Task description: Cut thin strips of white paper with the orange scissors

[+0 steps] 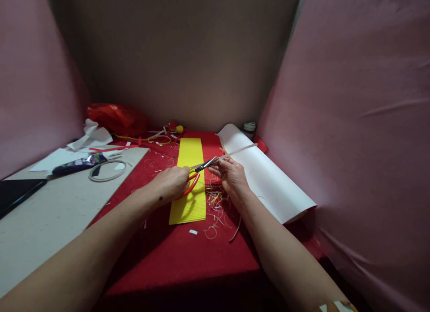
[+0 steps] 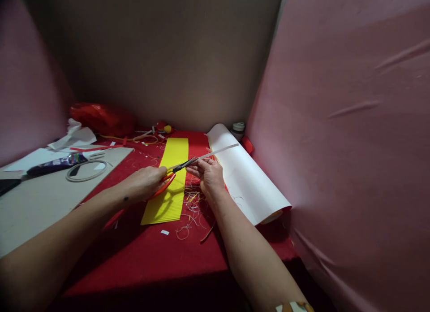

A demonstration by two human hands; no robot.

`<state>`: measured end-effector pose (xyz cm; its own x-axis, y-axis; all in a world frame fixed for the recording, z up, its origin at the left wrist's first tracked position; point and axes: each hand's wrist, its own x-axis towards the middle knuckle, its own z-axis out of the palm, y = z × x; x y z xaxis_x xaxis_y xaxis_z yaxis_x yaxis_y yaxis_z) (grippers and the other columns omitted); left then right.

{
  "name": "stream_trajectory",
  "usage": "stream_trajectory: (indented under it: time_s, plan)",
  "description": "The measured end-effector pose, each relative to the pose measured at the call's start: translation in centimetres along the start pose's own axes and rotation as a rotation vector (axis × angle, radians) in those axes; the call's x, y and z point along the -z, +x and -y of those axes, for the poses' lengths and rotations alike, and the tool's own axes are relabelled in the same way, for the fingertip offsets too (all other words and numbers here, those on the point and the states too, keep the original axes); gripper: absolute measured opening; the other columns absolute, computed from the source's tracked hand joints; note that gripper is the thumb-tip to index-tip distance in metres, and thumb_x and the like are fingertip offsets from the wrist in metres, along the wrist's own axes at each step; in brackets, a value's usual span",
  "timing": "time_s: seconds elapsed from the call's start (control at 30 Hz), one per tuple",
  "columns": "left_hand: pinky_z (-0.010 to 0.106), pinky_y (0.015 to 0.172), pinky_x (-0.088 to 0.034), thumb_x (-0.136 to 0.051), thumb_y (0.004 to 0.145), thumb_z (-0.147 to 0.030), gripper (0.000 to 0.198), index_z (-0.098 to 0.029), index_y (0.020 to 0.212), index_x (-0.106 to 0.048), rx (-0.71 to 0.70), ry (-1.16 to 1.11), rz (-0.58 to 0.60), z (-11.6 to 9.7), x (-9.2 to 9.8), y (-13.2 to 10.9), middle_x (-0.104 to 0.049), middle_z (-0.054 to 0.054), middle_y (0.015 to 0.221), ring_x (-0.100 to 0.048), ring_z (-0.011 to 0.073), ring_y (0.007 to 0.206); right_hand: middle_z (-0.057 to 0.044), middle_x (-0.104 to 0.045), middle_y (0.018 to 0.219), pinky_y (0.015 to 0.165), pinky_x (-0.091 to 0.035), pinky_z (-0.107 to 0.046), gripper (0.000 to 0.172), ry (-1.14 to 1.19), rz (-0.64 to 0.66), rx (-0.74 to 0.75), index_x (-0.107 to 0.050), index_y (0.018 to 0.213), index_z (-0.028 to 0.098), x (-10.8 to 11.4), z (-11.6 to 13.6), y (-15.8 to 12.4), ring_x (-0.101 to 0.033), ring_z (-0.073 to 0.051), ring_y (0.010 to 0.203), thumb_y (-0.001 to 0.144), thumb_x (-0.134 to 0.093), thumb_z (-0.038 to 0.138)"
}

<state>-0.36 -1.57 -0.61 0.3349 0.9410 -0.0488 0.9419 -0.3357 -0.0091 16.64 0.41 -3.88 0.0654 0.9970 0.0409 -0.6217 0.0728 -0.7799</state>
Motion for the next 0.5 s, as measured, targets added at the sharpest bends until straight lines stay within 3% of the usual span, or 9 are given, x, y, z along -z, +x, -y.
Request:
stream_trajectory:
  time_s: [0.37,0.5]
  plan:
    - [0.028,0.052,-0.028,-0.040,0.086,-0.031,0.030,-0.014,0.095,-0.064,0.002,0.020,0.028,0.02,0.40,0.13,-0.067,0.015,0.081,-0.060,0.0214,0.068,-0.005,-0.069,0.059,0.056,-0.058,-0.027,0.012,0.006,-0.013,-0.007,-0.057,0.066,0.012,0.20,-0.12,0.17,-0.068,-0.016,0.054,0.074,-0.054,0.004]
    - [0.026,0.050,-0.027,-0.050,0.080,-0.031,0.019,-0.018,0.077,-0.064,-0.025,-0.196,-0.064,-0.09,0.32,-0.14,-0.064,0.007,0.065,-0.054,0.0157,0.055,-0.004,-0.068,0.057,0.056,-0.058,-0.027,0.012,0.008,-0.030,-0.011,-0.057,0.066,0.012,0.08,-0.07,0.14,-0.066,-0.015,0.051,0.073,-0.054,0.003]
